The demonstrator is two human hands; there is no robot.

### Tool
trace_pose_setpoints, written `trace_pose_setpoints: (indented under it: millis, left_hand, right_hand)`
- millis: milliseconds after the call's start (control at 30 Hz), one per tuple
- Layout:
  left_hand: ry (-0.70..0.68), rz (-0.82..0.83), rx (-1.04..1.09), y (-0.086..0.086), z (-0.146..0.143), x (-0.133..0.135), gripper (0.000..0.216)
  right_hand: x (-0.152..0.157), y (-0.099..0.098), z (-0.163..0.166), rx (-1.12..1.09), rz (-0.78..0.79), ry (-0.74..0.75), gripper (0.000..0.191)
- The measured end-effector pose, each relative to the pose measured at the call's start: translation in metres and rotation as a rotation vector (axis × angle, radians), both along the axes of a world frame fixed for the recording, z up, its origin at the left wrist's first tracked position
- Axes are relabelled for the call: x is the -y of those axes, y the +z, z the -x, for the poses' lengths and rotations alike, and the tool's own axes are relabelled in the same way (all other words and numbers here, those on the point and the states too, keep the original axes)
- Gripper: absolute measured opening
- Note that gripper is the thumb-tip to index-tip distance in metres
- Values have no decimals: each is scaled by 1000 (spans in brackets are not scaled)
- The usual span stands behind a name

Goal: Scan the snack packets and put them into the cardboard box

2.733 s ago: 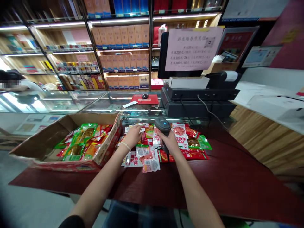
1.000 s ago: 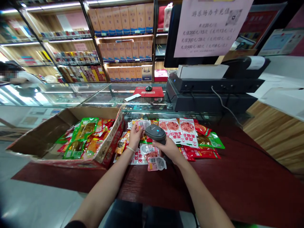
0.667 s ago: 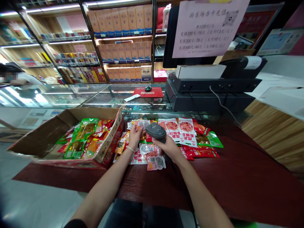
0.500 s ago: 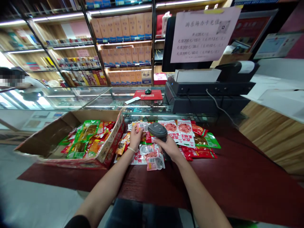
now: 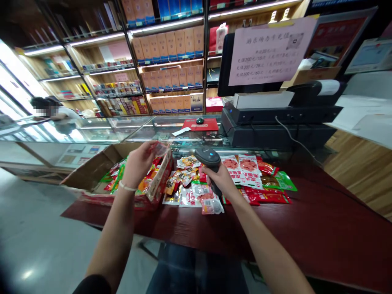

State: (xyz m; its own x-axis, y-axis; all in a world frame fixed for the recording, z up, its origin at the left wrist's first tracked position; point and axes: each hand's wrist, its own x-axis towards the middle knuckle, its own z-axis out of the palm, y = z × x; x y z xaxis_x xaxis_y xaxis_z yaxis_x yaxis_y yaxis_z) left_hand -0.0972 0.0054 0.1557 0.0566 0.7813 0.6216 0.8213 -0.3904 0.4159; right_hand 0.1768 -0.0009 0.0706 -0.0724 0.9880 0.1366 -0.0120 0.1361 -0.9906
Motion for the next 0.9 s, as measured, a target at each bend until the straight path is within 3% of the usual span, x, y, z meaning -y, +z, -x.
trace_pose_setpoints:
  millis: [100,233,400,600,767,900]
  left_hand:
    - [188,2,-90,-11,53,-1,31]
    - [193,65,-150,-37,106,-4,48]
    - [180,130,-161,-49,122,4,41]
    - [74,146,-168,-46,82,10,35]
    - [-150,150,-139,-48,13,10,35]
    - [-308,200,-69,-62,-43,0,35]
  right_hand:
    - [0,-1,19,13,17,37,35]
    - [-2,-2,40,19,25,67,37]
    - [-4,0,54,0,19,88,36]
    - [-8,-3,49,-15,27,59,33]
    - [-12,-10,26,3,78,-29,34]
    - [-17,-18,-1,34,84,-76,33]
